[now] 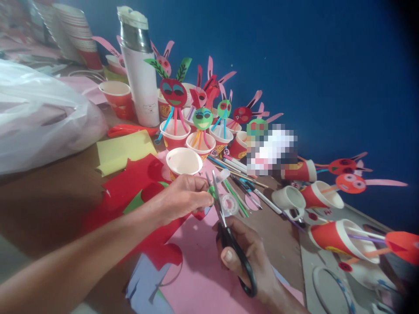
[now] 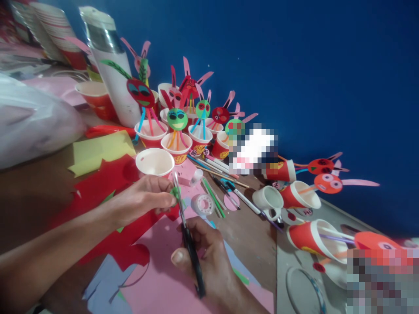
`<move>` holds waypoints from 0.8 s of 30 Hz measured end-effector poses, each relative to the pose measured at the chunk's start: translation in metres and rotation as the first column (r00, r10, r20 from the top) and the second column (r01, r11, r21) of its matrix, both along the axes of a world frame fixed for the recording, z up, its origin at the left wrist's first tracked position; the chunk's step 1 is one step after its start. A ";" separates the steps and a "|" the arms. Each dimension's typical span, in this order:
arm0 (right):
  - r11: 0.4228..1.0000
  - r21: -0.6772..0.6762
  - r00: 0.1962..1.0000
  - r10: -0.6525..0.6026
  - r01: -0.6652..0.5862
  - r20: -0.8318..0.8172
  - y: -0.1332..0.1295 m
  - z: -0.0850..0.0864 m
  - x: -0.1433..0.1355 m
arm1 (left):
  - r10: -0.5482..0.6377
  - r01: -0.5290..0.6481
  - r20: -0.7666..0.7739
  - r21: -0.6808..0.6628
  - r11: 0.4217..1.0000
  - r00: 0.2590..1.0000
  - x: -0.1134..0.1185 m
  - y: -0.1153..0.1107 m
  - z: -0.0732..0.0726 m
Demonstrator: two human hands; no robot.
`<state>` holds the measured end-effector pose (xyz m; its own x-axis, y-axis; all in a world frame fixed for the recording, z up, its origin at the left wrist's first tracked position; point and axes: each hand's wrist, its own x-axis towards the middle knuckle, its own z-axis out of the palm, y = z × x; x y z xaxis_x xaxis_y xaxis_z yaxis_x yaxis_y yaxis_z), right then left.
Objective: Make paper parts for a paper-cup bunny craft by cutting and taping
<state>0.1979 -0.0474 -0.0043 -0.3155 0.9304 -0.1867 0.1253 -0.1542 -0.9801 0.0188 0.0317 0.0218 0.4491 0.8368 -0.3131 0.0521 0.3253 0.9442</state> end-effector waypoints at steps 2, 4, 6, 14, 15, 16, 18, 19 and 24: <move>1.000 -0.002 1.000 -0.005 0.005 0.001 0.000 0.000 0.000 | 0.001 -0.001 0.007 0.007 1.000 1.000 0.000 0.000 -0.002; 1.000 -0.008 1.000 -0.007 0.007 0.002 0.000 0.000 -0.001 | 0.001 -0.001 0.014 0.008 1.000 1.000 0.000 0.001 -0.003; 1.000 -0.010 1.000 -0.006 0.006 0.005 0.000 0.000 -0.001 | 0.002 -0.002 0.013 0.004 1.000 1.000 0.000 0.002 -0.004; 0.999 -0.027 1.000 -0.019 0.019 -0.010 0.000 0.001 -0.001 | -0.001 0.001 0.034 -0.002 1.000 0.999 -0.001 0.003 -0.004; 0.999 -0.029 1.000 -0.020 0.019 -0.013 0.000 0.001 -0.002 | -0.002 0.002 0.037 -0.005 1.000 0.999 0.000 0.003 -0.003; 0.999 -0.032 1.000 -0.021 0.020 -0.019 0.001 0.001 -0.002 | -0.003 0.003 0.041 -0.008 1.000 0.999 0.000 0.003 -0.003; 0.999 -0.044 0.999 -0.026 0.025 -0.024 0.001 0.001 -0.002 | -0.004 0.005 0.059 -0.013 1.000 0.998 0.000 0.003 -0.002; 0.998 -0.047 0.999 -0.030 0.029 -0.025 0.001 0.001 -0.002 | -0.005 0.006 0.075 -0.018 1.000 0.997 0.001 0.003 -0.002; 0.999 -0.032 0.997 -0.041 0.039 -0.066 0.002 -0.001 -0.003 | 0.004 -0.003 0.139 -0.008 1.000 0.990 0.001 0.002 -0.006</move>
